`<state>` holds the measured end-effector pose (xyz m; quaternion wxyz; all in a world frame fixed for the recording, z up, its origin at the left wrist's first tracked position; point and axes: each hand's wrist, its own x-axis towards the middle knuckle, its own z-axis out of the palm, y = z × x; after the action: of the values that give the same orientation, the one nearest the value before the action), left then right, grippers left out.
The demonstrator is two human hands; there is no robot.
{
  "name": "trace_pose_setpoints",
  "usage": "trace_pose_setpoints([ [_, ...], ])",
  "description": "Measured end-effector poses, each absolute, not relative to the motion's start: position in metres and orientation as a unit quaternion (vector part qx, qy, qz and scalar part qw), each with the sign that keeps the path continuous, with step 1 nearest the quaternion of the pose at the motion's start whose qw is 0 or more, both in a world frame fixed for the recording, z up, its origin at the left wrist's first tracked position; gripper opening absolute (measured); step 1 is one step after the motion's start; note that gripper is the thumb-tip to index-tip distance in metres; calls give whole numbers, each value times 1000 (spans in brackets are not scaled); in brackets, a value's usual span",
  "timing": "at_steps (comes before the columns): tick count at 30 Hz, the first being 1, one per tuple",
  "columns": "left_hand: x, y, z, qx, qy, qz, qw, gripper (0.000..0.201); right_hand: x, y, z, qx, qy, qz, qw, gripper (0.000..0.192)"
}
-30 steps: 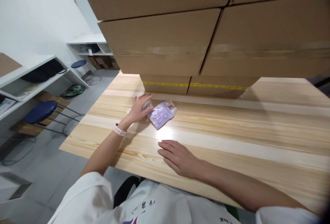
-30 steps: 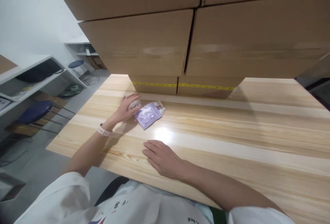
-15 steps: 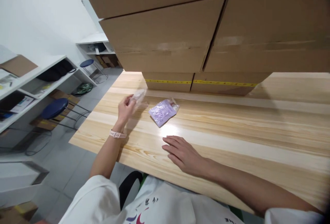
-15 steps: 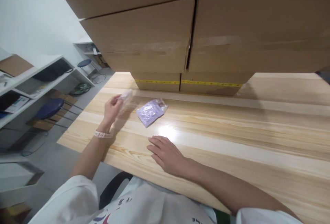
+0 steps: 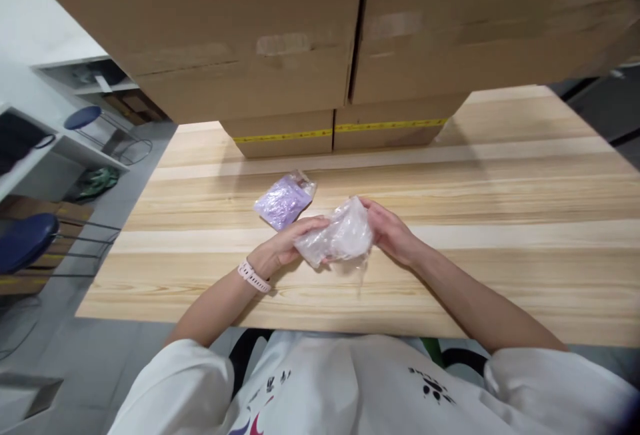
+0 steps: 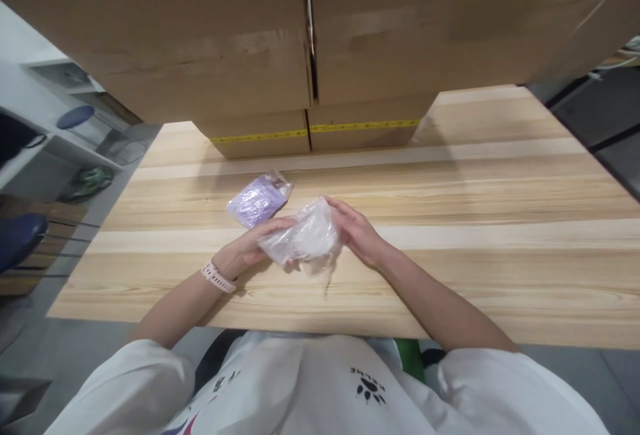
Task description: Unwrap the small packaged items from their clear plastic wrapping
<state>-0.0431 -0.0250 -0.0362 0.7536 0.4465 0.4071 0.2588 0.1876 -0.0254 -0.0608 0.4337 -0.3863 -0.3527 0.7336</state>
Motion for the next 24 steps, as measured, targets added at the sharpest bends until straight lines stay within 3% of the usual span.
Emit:
trace_pose_setpoints([
  [3,-49,-20,-33,351,389,238,818,55,199,-31,-66,-436,-368,677,465,53],
  [5,-55,-20,-32,383,394,272,790,62,205,-31,-71,-464,-367,644,486,50],
  [9,-62,-29,-32,609,455,371,534,62,214,-25,-73,-522,-417,565,483,60],
  [12,-60,-35,-33,764,436,341,332,68,221,-26,-64,-522,-493,554,421,48],
  [14,-56,-38,-37,816,417,297,269,74,225,-29,-57,-491,-556,558,373,47],
  [17,-51,-40,-47,831,433,258,236,80,227,-34,-51,-441,-667,516,306,65],
  [20,-48,-40,-56,824,459,251,216,69,223,-39,-52,-424,-744,437,275,75],
  [24,-50,-38,-57,809,455,295,226,30,217,-42,-54,-435,-700,443,351,44],
])
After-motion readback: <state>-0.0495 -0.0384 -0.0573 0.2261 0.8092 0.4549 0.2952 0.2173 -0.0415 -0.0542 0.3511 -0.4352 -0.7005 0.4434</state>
